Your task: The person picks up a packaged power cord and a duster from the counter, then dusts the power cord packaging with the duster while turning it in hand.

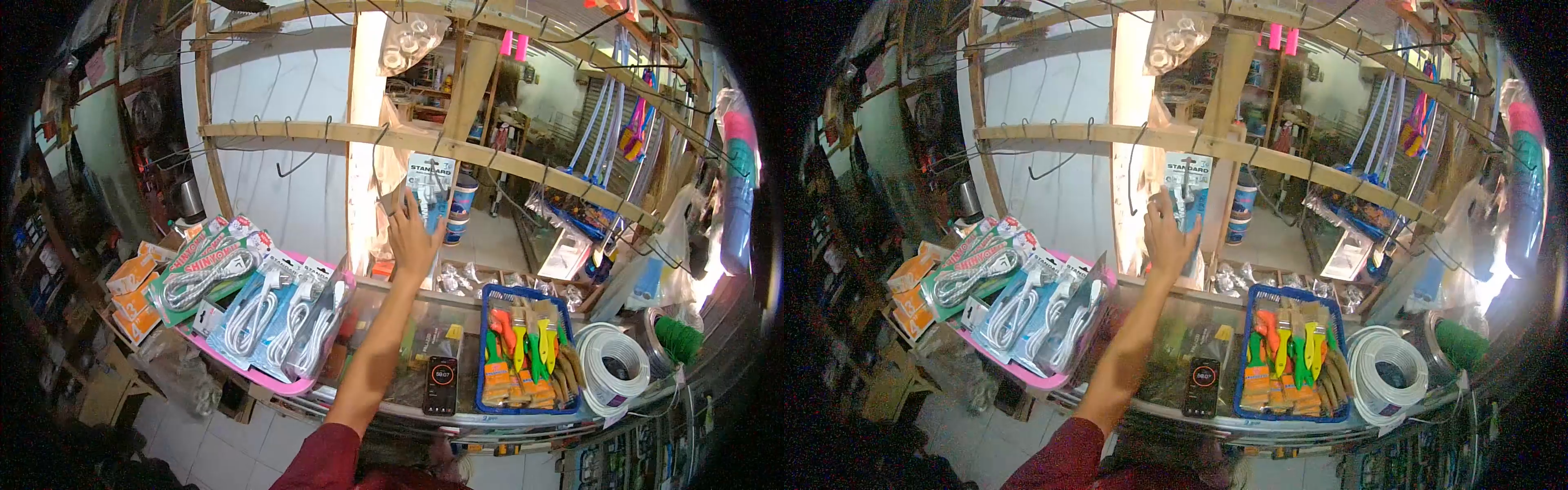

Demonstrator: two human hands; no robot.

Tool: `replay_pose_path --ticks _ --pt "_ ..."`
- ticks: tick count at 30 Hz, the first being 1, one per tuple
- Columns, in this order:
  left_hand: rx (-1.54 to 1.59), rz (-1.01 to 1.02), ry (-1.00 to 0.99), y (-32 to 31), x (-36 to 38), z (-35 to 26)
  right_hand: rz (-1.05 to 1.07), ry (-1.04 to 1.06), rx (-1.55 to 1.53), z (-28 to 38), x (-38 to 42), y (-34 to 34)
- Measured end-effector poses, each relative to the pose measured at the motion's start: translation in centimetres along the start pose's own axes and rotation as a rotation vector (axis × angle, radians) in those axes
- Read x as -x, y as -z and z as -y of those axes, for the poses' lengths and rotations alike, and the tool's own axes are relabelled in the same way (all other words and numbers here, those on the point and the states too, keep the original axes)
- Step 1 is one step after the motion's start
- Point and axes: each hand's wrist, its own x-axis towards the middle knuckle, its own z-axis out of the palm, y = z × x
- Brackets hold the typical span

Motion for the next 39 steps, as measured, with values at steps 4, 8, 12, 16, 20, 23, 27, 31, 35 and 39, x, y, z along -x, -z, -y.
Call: replay_pose_path --ticks 4,8,12,16,20,23,27,31,35,39 --pt "-0.025 0.019 0.068 -1.6 0.4 1.5 -0.02 0.019 -0.001 0.2 0.2 -0.4" --pt "0.182 0.074 0.148 1.2 6.2 -0.8 -0.007 0.069 0.015 0.4 0.7 -1.1" --pt "0.519 0.418 0.081 11.7 15.4 -4.9 0.016 0.097 0.024 1.5 0.6 -2.2" --pt "0.481 0.545 -0.194 23.1 12.8 -2.7 0.017 0.102 0.014 3.0 0.8 -4.2" --pt "-0.146 0.417 -0.048 27.6 8.7 3.5 -0.023 0.095 0.001 5.0 1.3 -7.3" --pt "-0.286 0.314 -0.068 26.8 10.5 8.4 -0.064 0.095 -0.001 6.6 1.7 -10.0" --pt "-0.142 0.536 -0.072 28.5 9.4 9.0 -0.146 0.084 0.012 8.2 2.9 -12.8" --pt "0.39 0.739 0.324 30.4 7.8 9.1 -0.266 0.053 0.038 8.7 5.5 -13.8" --pt "0.819 0.75 0.398 32.0 7.0 9.2 -0.428 0.0 0.093 7.8 9.7 -13.4" --pt "1.265 0.811 0.576 32.4 8.2 9.7 -0.574 -0.083 0.145 6.1 14.2 -13.7"
